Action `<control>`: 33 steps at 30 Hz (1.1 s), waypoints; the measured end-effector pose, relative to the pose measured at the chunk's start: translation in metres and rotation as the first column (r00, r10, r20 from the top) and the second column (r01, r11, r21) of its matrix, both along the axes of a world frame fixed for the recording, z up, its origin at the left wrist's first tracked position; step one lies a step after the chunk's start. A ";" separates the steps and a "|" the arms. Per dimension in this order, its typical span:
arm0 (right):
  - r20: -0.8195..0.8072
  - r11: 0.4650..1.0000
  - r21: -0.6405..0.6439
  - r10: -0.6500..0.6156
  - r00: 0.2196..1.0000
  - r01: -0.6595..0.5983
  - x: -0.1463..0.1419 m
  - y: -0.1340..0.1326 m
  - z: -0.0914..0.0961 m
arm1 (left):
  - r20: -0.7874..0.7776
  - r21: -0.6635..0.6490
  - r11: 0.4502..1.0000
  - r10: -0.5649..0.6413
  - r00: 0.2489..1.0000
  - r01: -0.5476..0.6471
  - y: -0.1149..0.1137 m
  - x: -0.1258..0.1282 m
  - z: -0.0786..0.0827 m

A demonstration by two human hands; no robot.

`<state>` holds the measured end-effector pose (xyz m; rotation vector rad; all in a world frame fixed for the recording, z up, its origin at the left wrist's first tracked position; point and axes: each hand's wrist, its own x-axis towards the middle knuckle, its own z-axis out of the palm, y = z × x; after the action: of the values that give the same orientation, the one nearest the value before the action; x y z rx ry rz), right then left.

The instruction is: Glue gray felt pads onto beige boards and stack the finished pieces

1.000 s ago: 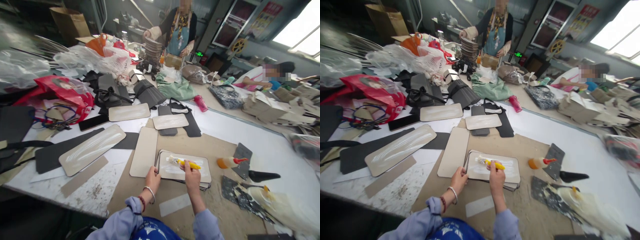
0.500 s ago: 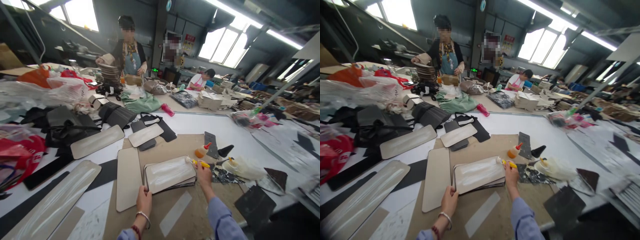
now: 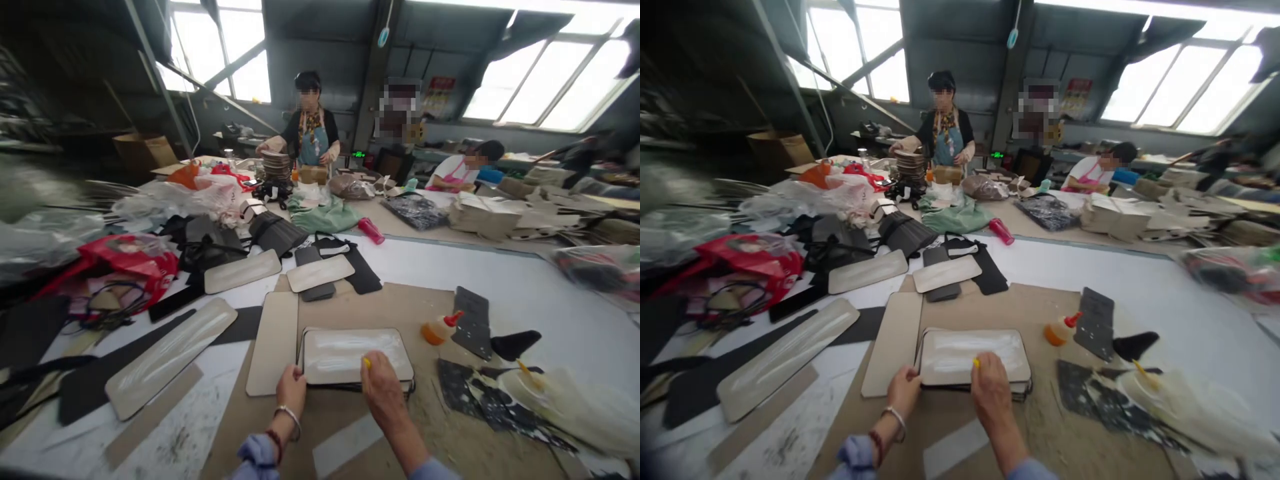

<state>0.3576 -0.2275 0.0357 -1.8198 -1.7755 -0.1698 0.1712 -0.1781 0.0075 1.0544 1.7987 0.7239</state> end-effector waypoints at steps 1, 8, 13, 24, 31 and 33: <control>0.054 0.999 -0.042 0.027 0.998 -0.024 -0.007 0.002 -0.001 | 0.028 -0.017 0.999 0.029 0.999 -0.028 0.000 0.001 0.000; 0.145 0.834 -0.499 0.349 0.926 -0.236 -0.048 0.015 -0.011 | 0.097 -0.098 0.984 0.155 0.983 -0.146 0.001 0.005 0.004; 0.116 0.765 -0.594 0.386 0.915 -0.247 -0.055 0.022 -0.008 | 0.161 -0.108 0.978 0.194 0.968 -0.178 -0.001 0.007 0.011; 0.070 0.790 -0.531 0.402 0.913 -0.307 -0.059 0.029 -0.036 | 0.328 -0.091 0.972 0.235 0.915 -0.217 -0.005 0.006 0.003; 0.059 0.864 -0.441 0.299 0.952 -0.244 -0.061 0.032 -0.065 | 0.335 -0.117 0.972 0.231 0.913 -0.203 0.000 0.014 -0.021; 0.073 0.888 -0.397 0.282 0.957 -0.232 -0.056 0.033 -0.064 | 0.277 -0.130 0.967 0.248 0.928 -0.220 0.003 0.017 -0.021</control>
<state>0.3017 -0.1948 -0.0282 -1.8374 -2.2502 0.1867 0.1885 -0.1753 -0.0132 0.6354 1.6977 0.8774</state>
